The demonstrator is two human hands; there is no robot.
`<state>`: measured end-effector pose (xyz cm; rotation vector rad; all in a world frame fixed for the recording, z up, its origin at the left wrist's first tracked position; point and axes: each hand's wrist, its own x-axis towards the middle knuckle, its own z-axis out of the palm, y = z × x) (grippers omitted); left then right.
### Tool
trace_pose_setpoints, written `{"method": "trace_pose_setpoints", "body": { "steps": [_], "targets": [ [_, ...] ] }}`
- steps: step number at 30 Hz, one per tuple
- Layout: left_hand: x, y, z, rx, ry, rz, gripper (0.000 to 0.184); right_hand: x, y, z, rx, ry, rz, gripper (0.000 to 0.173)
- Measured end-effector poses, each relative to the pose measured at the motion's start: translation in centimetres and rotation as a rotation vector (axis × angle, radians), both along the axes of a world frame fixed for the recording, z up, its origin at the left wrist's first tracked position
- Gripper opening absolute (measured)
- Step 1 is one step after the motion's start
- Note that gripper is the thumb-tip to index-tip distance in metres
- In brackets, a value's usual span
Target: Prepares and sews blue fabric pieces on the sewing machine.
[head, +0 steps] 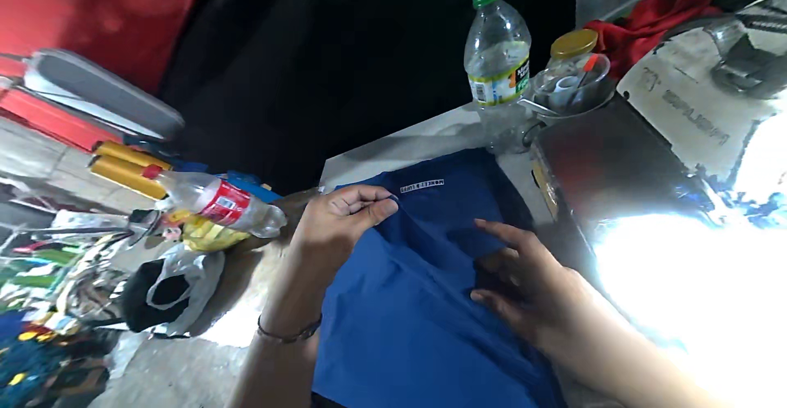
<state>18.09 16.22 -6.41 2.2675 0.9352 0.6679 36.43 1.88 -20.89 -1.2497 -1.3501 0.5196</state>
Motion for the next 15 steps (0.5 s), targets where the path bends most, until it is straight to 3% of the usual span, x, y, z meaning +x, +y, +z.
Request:
{"method": "trace_pose_setpoints", "body": {
  "steps": [2,7,15],
  "targets": [
    [-0.5,-0.4,0.4,-0.025,-0.031,0.035,0.009,0.2,-0.8,0.4,0.016,-0.002,0.045,0.061],
    [-0.6,-0.6,0.8,-0.069,-0.124,0.096,0.009,0.9,-2.4,0.5,-0.017,-0.007,0.104,0.021],
    [-0.7,-1.1,0.9,-0.016,-0.187,0.080,0.008,1.3,-3.4,0.9,-0.004,-0.079,0.071,0.015]
  ]
}}
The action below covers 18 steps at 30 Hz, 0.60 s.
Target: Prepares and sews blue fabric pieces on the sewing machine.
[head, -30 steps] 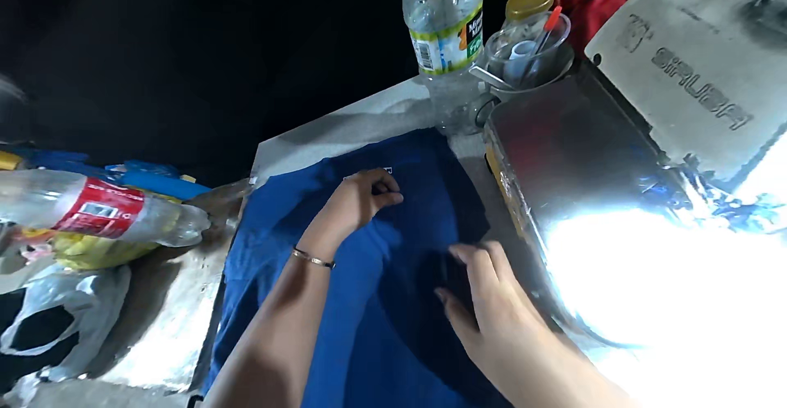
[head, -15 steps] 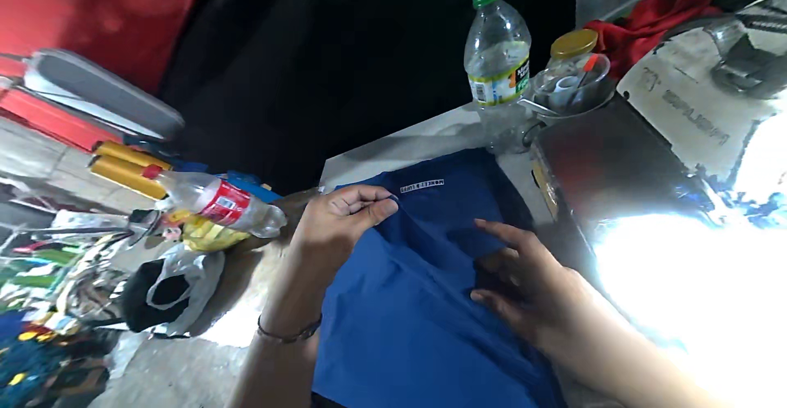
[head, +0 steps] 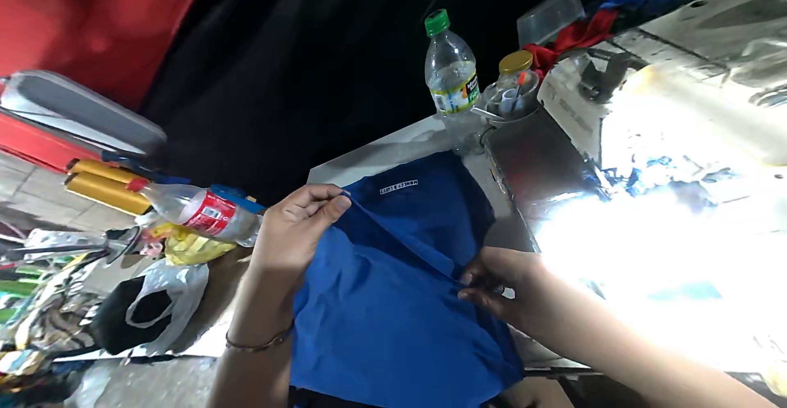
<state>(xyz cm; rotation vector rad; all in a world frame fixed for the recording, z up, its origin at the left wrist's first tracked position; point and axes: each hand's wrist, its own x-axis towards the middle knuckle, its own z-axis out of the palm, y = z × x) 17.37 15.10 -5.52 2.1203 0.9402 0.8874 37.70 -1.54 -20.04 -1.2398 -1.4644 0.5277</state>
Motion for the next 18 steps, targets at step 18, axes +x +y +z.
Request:
{"method": "trace_pose_setpoints", "body": {
  "steps": [18],
  "targets": [
    [-1.4,-1.4,1.9,-0.040,-0.057,0.093,0.009,-0.2,-0.7,1.4,-0.248,0.378,-0.035,0.011]
  ]
}}
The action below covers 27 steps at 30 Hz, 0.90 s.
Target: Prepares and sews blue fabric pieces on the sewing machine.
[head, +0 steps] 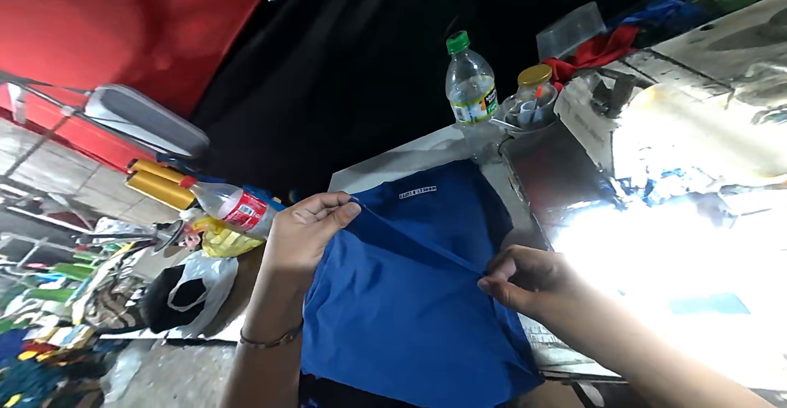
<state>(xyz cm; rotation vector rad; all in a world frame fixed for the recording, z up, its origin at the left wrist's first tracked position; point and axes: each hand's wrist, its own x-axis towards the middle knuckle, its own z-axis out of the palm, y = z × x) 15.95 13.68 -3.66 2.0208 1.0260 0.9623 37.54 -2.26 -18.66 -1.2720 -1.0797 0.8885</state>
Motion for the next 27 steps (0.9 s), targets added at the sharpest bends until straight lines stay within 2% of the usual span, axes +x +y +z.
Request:
{"method": "trace_pose_setpoints", "body": {
  "steps": [4,6,9,15,17,18,20,21,23,24,25,27],
  "targets": [
    [-0.2,-0.1,-0.7,0.017,-0.071,-0.022,0.009,-0.6,0.1,1.3,-0.091,0.026,-0.029,0.017],
    [0.2,-0.1,-1.9,0.102,-0.153,-0.050,0.011,-0.9,-0.2,1.7,-0.080,0.084,-0.041,0.028],
    [1.9,0.0,-3.3,0.278,-0.270,-0.107,0.015,-0.8,-1.3,2.4,-0.055,0.117,-0.091,0.029],
    [8.7,-1.0,-1.6,0.463,-0.420,-0.291,0.014,0.9,-6.4,4.6,0.218,-0.022,-0.397,0.025],
    [10.7,-1.3,-1.5,0.488,-0.301,-0.273,0.010,2.1,-7.7,5.5,0.249,-0.036,-0.469,0.026],
    [11.6,-1.3,-1.8,0.502,-0.123,-0.251,0.011,2.8,-7.9,5.6,0.226,-0.071,-0.484,0.025],
    [13.5,-2.0,-3.1,0.441,0.243,-0.303,0.025,3.8,-7.9,4.7,0.165,-0.146,-0.471,0.025],
    [14.4,-2.7,-4.1,0.382,0.327,-0.406,0.033,4.1,-7.7,4.1,0.147,-0.176,-0.457,0.025],
    [15.4,-4.4,-5.7,0.213,0.340,-0.741,0.048,4.7,-7.8,3.2,0.132,-0.243,-0.407,0.024],
    [15.6,-5.1,-6.3,0.063,0.324,-0.924,0.051,4.8,-8.1,3.1,0.140,-0.272,-0.373,0.024],
    [15.8,-5.7,-6.5,-0.075,0.343,-1.053,0.048,4.9,-8.5,3.1,0.153,-0.269,-0.351,0.024],
    [15.9,-5.9,-6.4,-0.200,0.410,-1.146,0.024,5.0,-9.3,3.4,0.154,-0.183,-0.320,0.024]
  ]
}}
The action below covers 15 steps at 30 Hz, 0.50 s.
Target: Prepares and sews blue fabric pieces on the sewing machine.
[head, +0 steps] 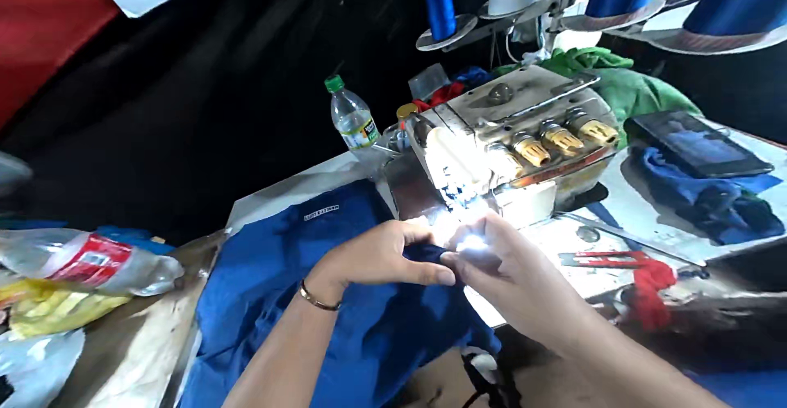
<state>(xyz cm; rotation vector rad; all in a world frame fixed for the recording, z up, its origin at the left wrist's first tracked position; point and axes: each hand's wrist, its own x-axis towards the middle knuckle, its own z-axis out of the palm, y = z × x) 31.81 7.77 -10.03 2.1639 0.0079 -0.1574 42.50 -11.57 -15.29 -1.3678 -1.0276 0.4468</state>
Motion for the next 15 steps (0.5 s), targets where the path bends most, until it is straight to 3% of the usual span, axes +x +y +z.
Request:
{"method": "trace_pose_setpoints", "body": {
  "steps": [4,6,8,11,15],
  "targets": [
    [-0.7,0.4,1.3,-0.040,-0.038,0.051,0.011,0.0,-0.3,-1.7,-0.031,0.214,0.181,0.024],
    [-0.9,0.4,1.6,-0.046,-0.055,0.095,0.007,0.1,-0.8,-3.3,-0.178,0.199,0.336,0.037],
    [-0.9,0.5,1.7,-0.041,-0.076,0.126,0.007,0.0,-1.3,-4.8,-0.260,0.194,0.421,0.033],
    [-0.6,0.2,2.3,0.038,-0.114,0.226,0.006,0.3,-2.5,-5.5,-0.239,0.145,0.334,0.023],
    [0.9,-0.8,2.6,0.020,-0.268,0.267,0.006,1.6,-4.7,-4.0,-0.040,0.043,0.226,0.018]
  ]
}}
